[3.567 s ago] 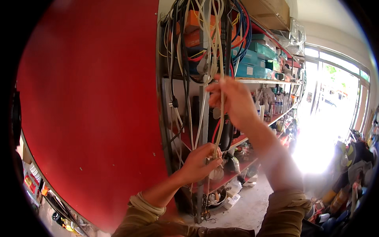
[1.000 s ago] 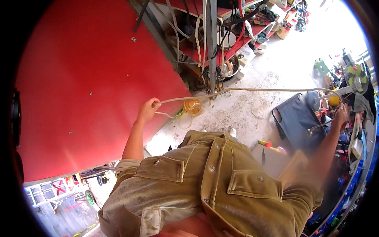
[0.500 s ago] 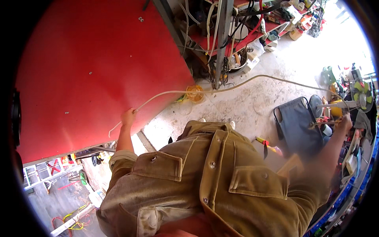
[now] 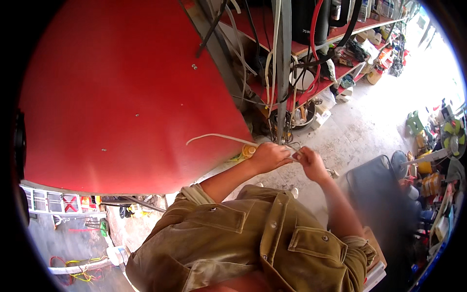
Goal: The person retrieves a power cord from a cluttered shelf, then uses pliers to strip the insulation from the wire ends. The person handles the cord and pliers throughout the process.
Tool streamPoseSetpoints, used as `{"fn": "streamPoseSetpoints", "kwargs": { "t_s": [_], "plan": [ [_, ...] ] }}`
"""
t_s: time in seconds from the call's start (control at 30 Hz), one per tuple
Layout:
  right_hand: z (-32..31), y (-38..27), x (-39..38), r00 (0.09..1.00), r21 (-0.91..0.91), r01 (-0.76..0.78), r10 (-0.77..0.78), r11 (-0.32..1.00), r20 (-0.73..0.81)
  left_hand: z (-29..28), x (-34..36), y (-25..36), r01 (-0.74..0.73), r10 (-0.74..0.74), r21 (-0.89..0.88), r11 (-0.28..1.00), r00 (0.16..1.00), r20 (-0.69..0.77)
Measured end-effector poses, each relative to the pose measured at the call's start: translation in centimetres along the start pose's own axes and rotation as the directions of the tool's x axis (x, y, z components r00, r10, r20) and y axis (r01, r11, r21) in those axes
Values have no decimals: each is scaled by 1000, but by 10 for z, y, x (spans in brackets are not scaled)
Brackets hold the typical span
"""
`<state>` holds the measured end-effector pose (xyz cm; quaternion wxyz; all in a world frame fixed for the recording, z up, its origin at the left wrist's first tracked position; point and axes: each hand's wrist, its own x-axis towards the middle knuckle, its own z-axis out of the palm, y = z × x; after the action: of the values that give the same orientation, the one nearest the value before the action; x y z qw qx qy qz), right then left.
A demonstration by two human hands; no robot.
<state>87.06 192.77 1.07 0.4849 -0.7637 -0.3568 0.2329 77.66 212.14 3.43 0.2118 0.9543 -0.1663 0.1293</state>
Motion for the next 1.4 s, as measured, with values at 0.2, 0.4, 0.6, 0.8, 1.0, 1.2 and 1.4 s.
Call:
{"fn": "streamPoseSetpoints", "kwargs": {
  "t_s": [0.2,0.4,0.6,0.8,1.0,1.2,1.4],
  "plan": [
    [-26,35,-20,992,-190,109,-119,976,-40,-25,29,-6,-112,113,17,994,979,-167],
    [-68,117,-60,992,-161,125,-124,979,18,-44,31,-91,479,-623,-398,782,605,-496],
    [-91,119,-103,968,-273,-247,225,930,-111,-21,71,-200,793,-815,-197,576,542,-205],
    [-85,122,-115,916,-276,-399,366,874,-165,75,50,-247,526,-629,-673,519,769,115],
    [-84,135,-125,903,-141,-419,395,897,-168,111,33,-181,673,-660,-195,714,739,133],
    [-81,140,-126,833,-37,-537,523,843,-181,78,-1,-168,592,-596,-112,798,803,0],
    [-81,123,-111,848,-48,-505,485,862,-215,-178,87,-12,483,-443,63,874,842,-308]
  ]
}}
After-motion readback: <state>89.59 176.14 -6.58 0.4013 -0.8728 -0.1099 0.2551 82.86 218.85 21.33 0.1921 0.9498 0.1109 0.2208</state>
